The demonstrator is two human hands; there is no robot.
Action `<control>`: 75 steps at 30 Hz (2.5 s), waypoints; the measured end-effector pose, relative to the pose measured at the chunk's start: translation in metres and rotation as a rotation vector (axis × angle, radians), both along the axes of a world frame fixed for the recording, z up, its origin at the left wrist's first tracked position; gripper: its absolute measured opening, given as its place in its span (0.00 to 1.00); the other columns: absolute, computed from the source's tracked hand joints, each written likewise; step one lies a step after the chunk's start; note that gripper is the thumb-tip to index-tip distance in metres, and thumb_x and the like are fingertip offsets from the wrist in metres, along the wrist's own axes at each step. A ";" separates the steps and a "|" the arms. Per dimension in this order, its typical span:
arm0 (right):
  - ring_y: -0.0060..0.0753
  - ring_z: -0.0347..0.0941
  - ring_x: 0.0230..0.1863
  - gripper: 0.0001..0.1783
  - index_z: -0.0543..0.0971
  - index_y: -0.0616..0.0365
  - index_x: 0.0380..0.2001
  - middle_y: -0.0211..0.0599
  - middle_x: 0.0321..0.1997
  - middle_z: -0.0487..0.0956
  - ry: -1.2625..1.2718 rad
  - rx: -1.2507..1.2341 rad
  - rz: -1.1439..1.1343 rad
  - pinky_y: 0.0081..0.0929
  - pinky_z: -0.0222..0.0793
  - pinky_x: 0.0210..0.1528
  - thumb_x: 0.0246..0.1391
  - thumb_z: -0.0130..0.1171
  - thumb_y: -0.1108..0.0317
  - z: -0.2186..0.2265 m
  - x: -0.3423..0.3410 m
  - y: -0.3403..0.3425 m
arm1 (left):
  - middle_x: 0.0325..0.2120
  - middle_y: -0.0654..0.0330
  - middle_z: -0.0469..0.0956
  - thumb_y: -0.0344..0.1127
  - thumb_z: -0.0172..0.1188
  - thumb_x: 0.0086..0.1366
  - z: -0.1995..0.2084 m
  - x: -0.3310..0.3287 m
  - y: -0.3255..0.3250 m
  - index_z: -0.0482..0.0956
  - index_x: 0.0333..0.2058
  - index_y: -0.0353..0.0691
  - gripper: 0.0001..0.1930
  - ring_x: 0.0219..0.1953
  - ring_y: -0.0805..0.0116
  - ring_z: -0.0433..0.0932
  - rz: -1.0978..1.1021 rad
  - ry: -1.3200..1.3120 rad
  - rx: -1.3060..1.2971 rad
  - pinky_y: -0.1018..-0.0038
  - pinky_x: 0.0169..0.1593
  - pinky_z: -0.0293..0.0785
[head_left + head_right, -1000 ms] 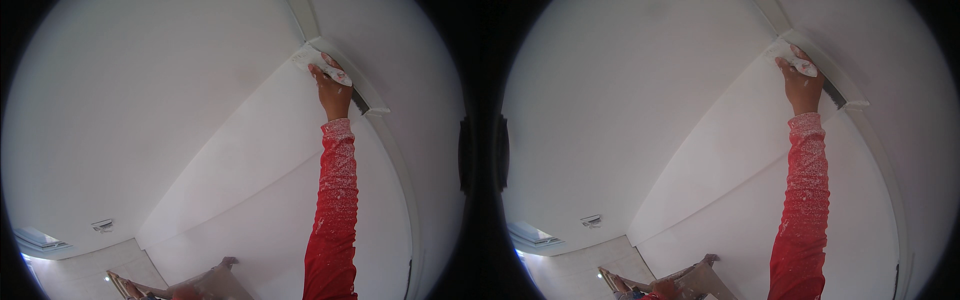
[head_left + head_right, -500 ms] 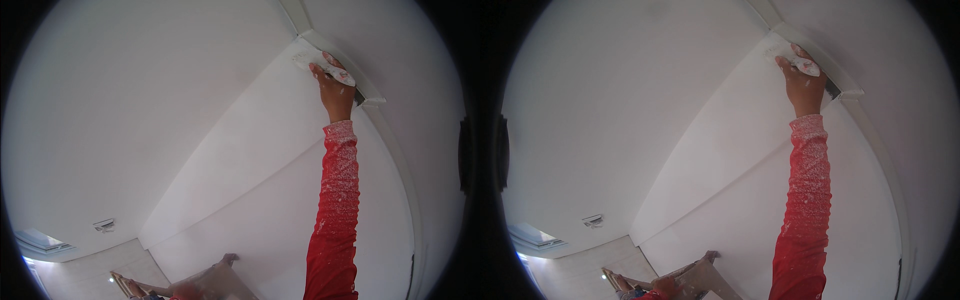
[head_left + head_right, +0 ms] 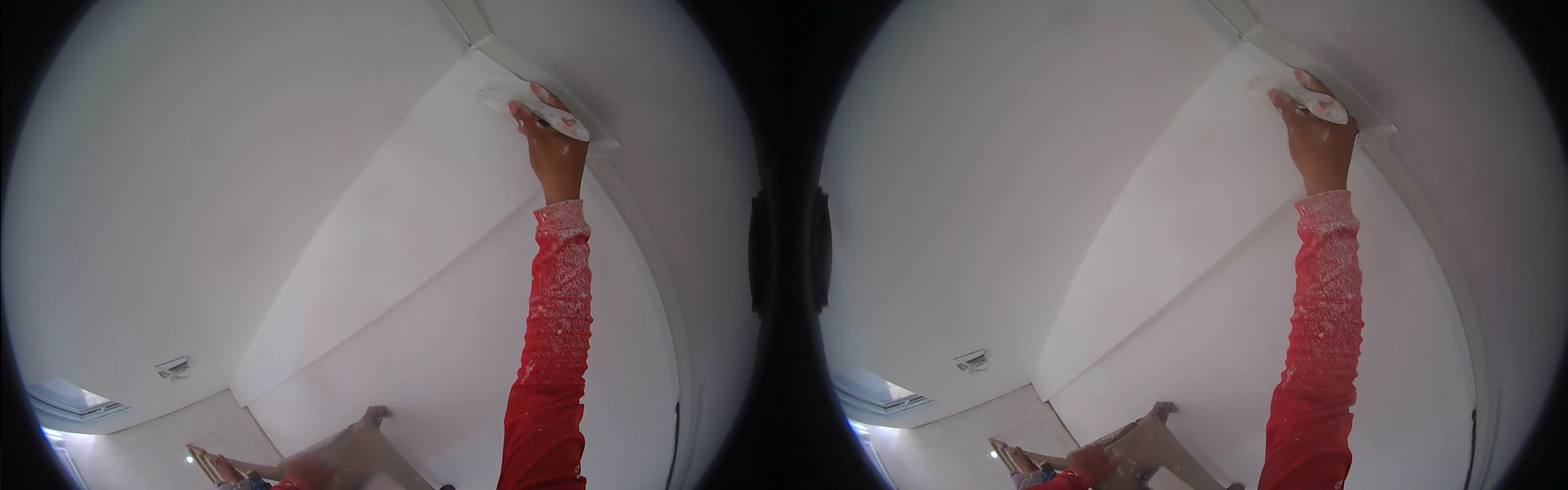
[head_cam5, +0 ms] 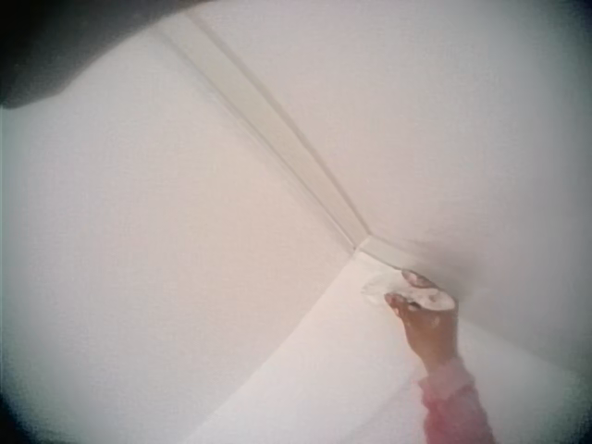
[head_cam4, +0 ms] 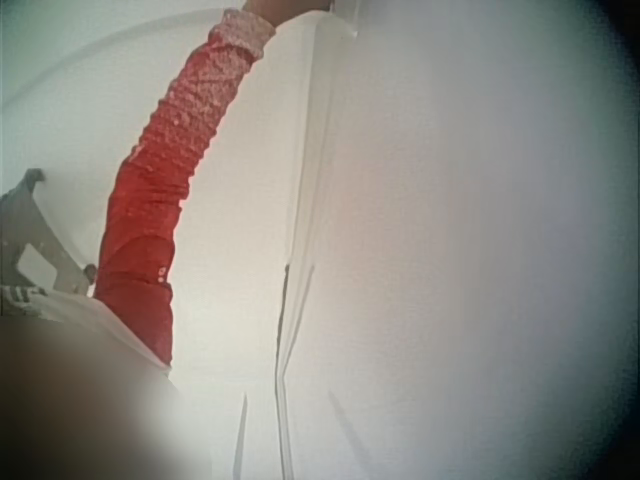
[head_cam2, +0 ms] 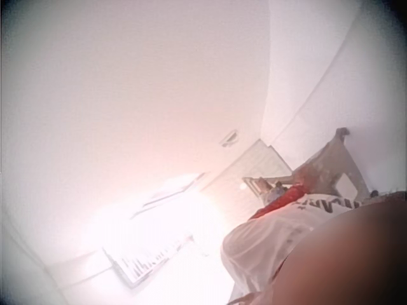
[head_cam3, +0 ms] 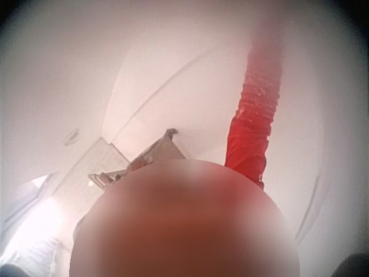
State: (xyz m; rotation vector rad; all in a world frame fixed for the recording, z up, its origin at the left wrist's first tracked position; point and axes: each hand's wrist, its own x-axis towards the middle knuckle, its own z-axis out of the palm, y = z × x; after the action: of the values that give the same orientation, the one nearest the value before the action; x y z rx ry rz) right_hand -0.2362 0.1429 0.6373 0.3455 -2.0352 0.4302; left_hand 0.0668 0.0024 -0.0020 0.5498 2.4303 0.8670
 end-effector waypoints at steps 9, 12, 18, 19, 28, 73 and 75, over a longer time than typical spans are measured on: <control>0.17 0.78 0.33 0.24 0.82 0.61 0.50 0.32 0.36 0.85 0.008 0.012 -0.025 0.18 0.74 0.41 0.50 0.73 0.65 -0.007 0.017 0.004 | 0.31 0.49 0.84 0.72 0.56 0.56 0.025 -0.012 -0.010 0.82 0.36 0.36 0.37 0.36 0.49 0.85 0.056 -0.079 -0.026 0.54 0.38 0.80; 0.17 0.78 0.33 0.23 0.82 0.61 0.50 0.32 0.36 0.85 0.008 0.026 -0.023 0.17 0.74 0.40 0.50 0.73 0.65 -0.009 0.027 0.008 | 0.31 0.48 0.84 0.70 0.57 0.56 0.021 -0.010 -0.010 0.81 0.37 0.36 0.36 0.36 0.49 0.85 0.049 -0.069 -0.009 0.54 0.39 0.81; 0.17 0.78 0.33 0.22 0.83 0.61 0.49 0.31 0.35 0.85 0.029 0.043 -0.031 0.17 0.74 0.40 0.51 0.73 0.65 -0.011 0.041 0.016 | 0.32 0.48 0.84 0.69 0.58 0.56 0.013 -0.009 -0.009 0.80 0.38 0.36 0.35 0.37 0.48 0.85 0.026 -0.027 0.023 0.54 0.41 0.81; 0.17 0.78 0.33 0.22 0.83 0.61 0.49 0.31 0.34 0.85 0.034 0.050 -0.039 0.17 0.74 0.40 0.51 0.73 0.65 -0.011 0.044 0.019 | 0.32 0.48 0.84 0.69 0.58 0.56 0.012 -0.008 -0.009 0.80 0.38 0.36 0.35 0.37 0.48 0.85 0.018 -0.014 0.022 0.54 0.41 0.81; 0.19 0.79 0.36 0.23 0.83 0.60 0.49 0.33 0.38 0.85 0.050 0.117 -0.060 0.19 0.74 0.43 0.52 0.73 0.63 -0.013 0.066 0.031 | 0.31 0.49 0.84 0.68 0.59 0.55 -0.002 -0.002 -0.007 0.80 0.39 0.36 0.35 0.35 0.48 0.85 0.048 -0.006 0.038 0.53 0.40 0.80; 0.16 0.72 0.28 0.22 0.81 0.56 0.52 0.27 0.36 0.82 0.021 -0.061 0.182 0.18 0.71 0.35 0.53 0.67 0.71 -0.037 -0.023 -0.024 | 0.38 0.48 0.83 0.71 0.55 0.58 0.037 -0.018 -0.017 0.80 0.44 0.36 0.38 0.42 0.48 0.84 -0.020 -0.167 -0.014 0.52 0.43 0.79; 0.15 0.71 0.28 0.22 0.81 0.56 0.52 0.27 0.34 0.81 0.020 -0.098 0.194 0.17 0.71 0.34 0.52 0.67 0.71 -0.035 -0.033 -0.026 | 0.39 0.48 0.83 0.71 0.54 0.58 0.037 -0.020 -0.018 0.79 0.44 0.36 0.38 0.43 0.48 0.83 -0.023 -0.161 -0.010 0.52 0.44 0.78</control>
State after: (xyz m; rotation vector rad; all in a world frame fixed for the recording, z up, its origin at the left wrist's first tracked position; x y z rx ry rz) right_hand -0.2688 0.1167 0.6021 0.4877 -1.9603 0.6410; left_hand 0.0468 -0.0156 0.0347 0.4844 2.2771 0.8547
